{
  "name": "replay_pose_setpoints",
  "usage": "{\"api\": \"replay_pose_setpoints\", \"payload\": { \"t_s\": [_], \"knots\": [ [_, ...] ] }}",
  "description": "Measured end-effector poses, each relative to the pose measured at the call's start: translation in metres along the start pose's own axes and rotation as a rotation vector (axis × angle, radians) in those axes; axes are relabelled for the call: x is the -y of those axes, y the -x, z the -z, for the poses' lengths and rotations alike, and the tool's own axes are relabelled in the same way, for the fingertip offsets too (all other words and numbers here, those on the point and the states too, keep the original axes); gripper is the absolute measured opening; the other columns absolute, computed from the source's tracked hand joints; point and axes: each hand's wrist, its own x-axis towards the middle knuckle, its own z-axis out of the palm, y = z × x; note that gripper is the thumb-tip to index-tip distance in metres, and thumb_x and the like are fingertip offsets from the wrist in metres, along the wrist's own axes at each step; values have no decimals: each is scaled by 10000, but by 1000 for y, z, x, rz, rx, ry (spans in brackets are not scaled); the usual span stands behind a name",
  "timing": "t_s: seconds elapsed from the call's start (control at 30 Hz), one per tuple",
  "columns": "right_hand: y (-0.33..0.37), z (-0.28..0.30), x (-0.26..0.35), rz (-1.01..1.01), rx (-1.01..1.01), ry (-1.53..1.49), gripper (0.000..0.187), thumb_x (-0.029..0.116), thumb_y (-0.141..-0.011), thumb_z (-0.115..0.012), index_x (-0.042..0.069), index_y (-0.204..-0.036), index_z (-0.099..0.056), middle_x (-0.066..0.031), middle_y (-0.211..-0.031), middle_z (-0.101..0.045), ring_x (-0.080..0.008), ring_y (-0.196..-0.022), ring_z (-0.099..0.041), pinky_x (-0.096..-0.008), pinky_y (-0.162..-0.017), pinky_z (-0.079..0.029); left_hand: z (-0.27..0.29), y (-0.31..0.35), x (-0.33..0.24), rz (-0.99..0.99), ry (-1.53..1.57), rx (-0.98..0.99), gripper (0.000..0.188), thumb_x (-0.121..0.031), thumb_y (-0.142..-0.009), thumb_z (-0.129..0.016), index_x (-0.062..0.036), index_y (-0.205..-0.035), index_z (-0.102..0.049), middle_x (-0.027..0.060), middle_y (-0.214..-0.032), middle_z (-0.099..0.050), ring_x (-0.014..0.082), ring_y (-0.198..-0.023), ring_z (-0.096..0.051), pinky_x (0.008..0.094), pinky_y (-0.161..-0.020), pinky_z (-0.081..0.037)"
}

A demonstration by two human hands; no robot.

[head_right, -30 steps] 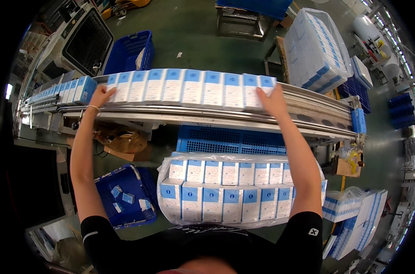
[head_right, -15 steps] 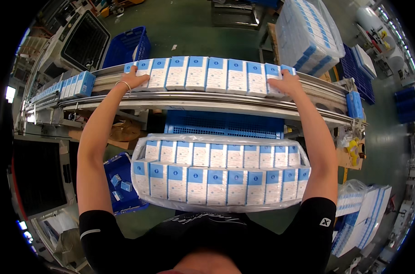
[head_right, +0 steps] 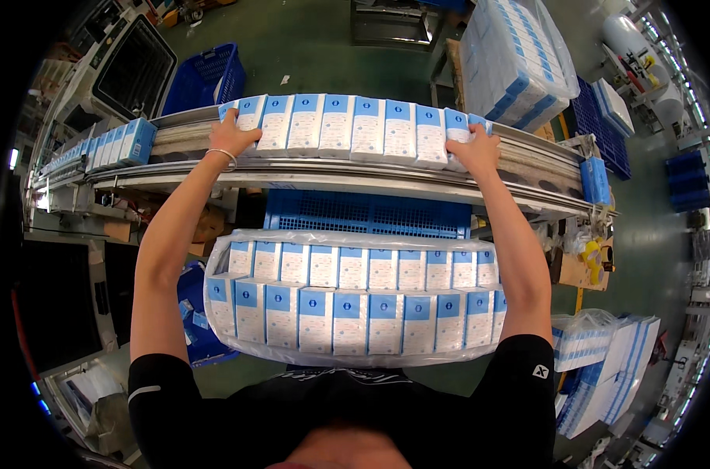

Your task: The person organizes rows of small blue and white boxes on a conveyor belt by hand, then places a large stack of these boxes into a plastic liner inside a blue crate. Finally, the person uses a tape dispenser to seal the plastic liner over a larger stack of boxes on the floor.

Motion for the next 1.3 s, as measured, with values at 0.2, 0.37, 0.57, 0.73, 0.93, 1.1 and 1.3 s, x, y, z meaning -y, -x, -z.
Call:
{"api": "replay_pose_setpoints", "payload": {
  "t_s": [0.2,0.37,0.57,0.73,0.93,1.1,1.3],
  "knots": [
    [1,25,-12,134,-204,-134,729,406,-582,-732,98,-1209,-524,-246,-1202,-411,-410,-1064,-490,-427,-920,-420,25,7,-9,-144,132,-194,852,-430,-587,-708,-69,-1307,-429,306,-1148,-460,432,-1043,-493,449,-935,-407],
    [107,88,-26,251,-347,-123,684,315,-609,-762,36,-1183,-515,-232,-1212,-390,-391,-1121,-446,-413,-957,-382,71,107,-7,-419,173,-366,754,-309,-641,-721,3,-1262,-427,273,-1154,-433,412,-1061,-459,443,-927,-390],
    [246,49,-110,174,74,202,751,335,-621,-767,69,-1264,-482,-337,-1338,-275,-500,-1186,-341,-527,-983,-326,-3,261,62,-259,37,48,775,-260,-646,-750,7,-1283,-399,319,-1283,-342,466,-1197,-346,489,-1018,-301],
    [219,108,-130,-29,306,-496,695,368,-787,-688,64,-1344,-405,-178,-1077,-537,-290,-883,-593,-355,-725,-503,38,232,80,-81,633,347,685,-230,-835,-661,-47,-1376,-284,179,-1069,-556,264,-973,-578,360,-845,-461],
    [132,59,-198,-715,617,-327,754,738,-838,-316,101,-1144,-577,-106,-945,-580,-234,-793,-570,-383,-713,-475,-7,125,121,615,394,584,784,-742,-812,-366,-42,-1058,-619,168,-978,-633,254,-881,-600,378,-781,-466],
    [148,83,-164,-762,929,-330,921,831,-770,-226,137,-1307,-506,-205,-1356,-424,-415,-1254,-370,-607,-978,-290,37,146,80,724,479,1054,737,-725,-792,-398,-107,-1123,-624,197,-1211,-572,340,-1096,-547,516,-913,-412],
    [142,83,-164,-810,996,-223,897,836,-771,-220,115,-1131,-611,-134,-1052,-560,-266,-894,-527,-427,-769,-434,37,142,71,721,322,1087,701,-721,-793,-376,-130,-1058,-645,132,-1030,-639,296,-954,-598,512,-800,-452]
  ]
}}
